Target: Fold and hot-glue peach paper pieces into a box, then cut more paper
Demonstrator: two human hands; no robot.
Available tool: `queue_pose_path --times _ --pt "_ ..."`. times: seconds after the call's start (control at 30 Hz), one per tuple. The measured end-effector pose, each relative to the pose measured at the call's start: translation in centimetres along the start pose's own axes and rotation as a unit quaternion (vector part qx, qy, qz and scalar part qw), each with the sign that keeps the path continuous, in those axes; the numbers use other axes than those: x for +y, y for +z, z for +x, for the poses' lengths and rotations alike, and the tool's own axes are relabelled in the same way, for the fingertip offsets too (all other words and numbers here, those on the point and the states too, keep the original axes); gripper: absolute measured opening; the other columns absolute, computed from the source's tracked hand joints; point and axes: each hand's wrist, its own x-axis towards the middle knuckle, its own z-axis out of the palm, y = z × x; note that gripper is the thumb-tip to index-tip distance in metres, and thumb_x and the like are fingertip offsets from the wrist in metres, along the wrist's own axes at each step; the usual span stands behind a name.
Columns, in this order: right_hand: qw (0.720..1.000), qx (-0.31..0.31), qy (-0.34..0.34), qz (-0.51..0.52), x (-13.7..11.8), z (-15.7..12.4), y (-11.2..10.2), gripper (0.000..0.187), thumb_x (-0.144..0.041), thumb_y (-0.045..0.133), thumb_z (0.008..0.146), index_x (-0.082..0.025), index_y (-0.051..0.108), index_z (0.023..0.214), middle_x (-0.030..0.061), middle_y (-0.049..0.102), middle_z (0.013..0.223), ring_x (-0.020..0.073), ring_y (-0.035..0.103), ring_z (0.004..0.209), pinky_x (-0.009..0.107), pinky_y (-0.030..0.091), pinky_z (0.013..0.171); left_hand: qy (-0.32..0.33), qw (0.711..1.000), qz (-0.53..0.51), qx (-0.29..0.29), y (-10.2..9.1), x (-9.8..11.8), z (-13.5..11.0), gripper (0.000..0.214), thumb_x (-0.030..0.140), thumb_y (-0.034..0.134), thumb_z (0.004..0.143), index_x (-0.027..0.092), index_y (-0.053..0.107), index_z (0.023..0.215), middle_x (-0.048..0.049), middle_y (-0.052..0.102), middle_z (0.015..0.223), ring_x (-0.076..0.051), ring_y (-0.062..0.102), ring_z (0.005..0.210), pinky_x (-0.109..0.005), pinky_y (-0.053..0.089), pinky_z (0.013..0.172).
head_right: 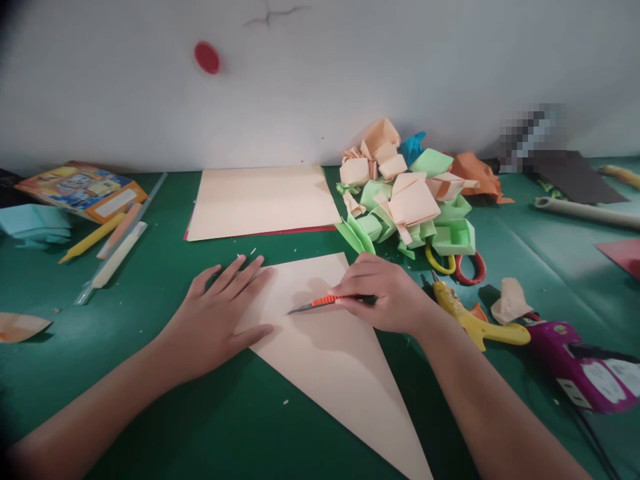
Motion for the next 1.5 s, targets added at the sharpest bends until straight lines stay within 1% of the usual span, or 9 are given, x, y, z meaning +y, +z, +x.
queue_pose_path --times 0.17,0.37,0.57,0.87,1.03,1.2,1.3,1.4,1.5 --pt "1.000 -0.004 0.006 -0.011 -0.6 0.1 -0.2 0.015 -0.018 0.071 0.095 -0.024 0.078 0.106 0.0037 0.079 0.088 0.0181 0.070 0.079 0.035 0.056 0.077 0.001 1.000 0.000 -0.001 0.0 0.1 0.0 0.085 0.079 0.019 0.098 0.026 0.028 0.165 -0.0041 0.020 0.173 -0.035 0.020 0.160 -0.061 0.021 0.124" --pt "1.000 -0.005 0.010 -0.008 -0.5 0.1 -0.3 0.017 -0.017 0.071 0.094 -0.026 0.078 0.107 0.0017 0.081 0.088 0.0183 0.072 0.079 0.036 0.057 0.076 -0.001 1.000 0.002 0.002 0.0 0.0 -0.1 0.084 0.078 0.023 0.098 0.026 0.028 0.164 -0.0049 0.021 0.173 -0.036 0.021 0.160 -0.061 0.020 0.124" --pt "1.000 -0.005 0.014 -0.011 -0.4 0.1 -0.3 0.015 -0.018 0.071 0.094 -0.025 0.078 0.105 0.0036 0.079 0.086 0.0194 0.070 0.079 0.035 0.058 0.073 0.002 1.000 -0.005 0.007 0.1 0.0 -0.2 0.084 0.077 0.026 0.098 0.026 0.028 0.164 -0.0053 0.021 0.173 -0.035 0.022 0.159 -0.060 0.019 0.124" --pt "1.000 -0.007 0.004 -0.025 -0.9 0.2 -0.7 0.014 -0.018 0.070 0.095 -0.024 0.078 0.105 0.0031 0.078 0.085 0.0178 0.070 0.078 0.034 0.058 0.075 0.002 1.000 -0.002 0.006 0.0 0.0 -0.1 0.084 0.077 0.025 0.099 0.025 0.029 0.164 -0.0048 0.021 0.173 -0.036 0.022 0.159 -0.060 0.021 0.124" --pt "1.000 -0.002 0.009 -0.027 -1.0 0.2 -0.8 0.014 -0.020 0.070 0.096 -0.027 0.078 0.106 0.0021 0.079 0.086 0.0183 0.069 0.078 0.036 0.058 0.075 0.001 1.000 0.004 0.009 0.1 0.0 -0.1 0.085 0.078 0.022 0.098 0.025 0.029 0.164 -0.0049 0.020 0.173 -0.035 0.022 0.160 -0.060 0.020 0.123" --pt "0.999 -0.006 0.023 -0.023 -1.0 0.0 -0.9 0.017 -0.020 0.070 0.095 -0.030 0.078 0.107 0.0017 0.078 0.086 0.0199 0.069 0.079 0.037 0.058 0.074 0.000 1.000 0.003 0.006 0.0 0.0 -0.1 0.085 0.078 0.023 0.098 0.025 0.029 0.164 -0.0052 0.021 0.173 -0.035 0.022 0.160 -0.060 0.020 0.124" --pt "0.999 -0.008 0.022 -0.023 -0.9 0.0 -0.9 0.019 -0.019 0.070 0.095 -0.031 0.078 0.109 0.0012 0.078 0.087 0.0199 0.069 0.080 0.037 0.058 0.073 0.001 1.000 -0.002 0.004 0.0 0.0 0.0 0.085 0.078 0.025 0.098 0.025 0.030 0.164 -0.0059 0.023 0.173 -0.036 0.022 0.159 -0.061 0.021 0.124" --pt "0.999 -0.009 0.023 -0.022 -1.0 0.1 -1.0 0.021 -0.020 0.070 0.095 -0.032 0.078 0.110 0.0004 0.078 0.087 0.0197 0.069 0.080 0.037 0.058 0.073 0.001 1.000 -0.007 0.017 0.1 0.0 -0.1 0.083 0.078 0.027 0.098 0.027 0.030 0.164 -0.0061 0.027 0.172 -0.037 0.024 0.159 -0.059 0.021 0.124" --pt "0.999 -0.016 0.023 -0.024 -1.0 0.1 -1.1 0.020 -0.019 0.070 0.095 -0.031 0.078 0.110 0.0008 0.079 0.087 0.0197 0.069 0.080 0.038 0.057 0.075 0.002 1.000 -0.008 0.020 0.2 0.0 -0.1 0.083 0.078 0.026 0.098 0.027 0.030 0.164 -0.0061 0.027 0.172 -0.036 0.024 0.159 -0.059 0.020 0.125"
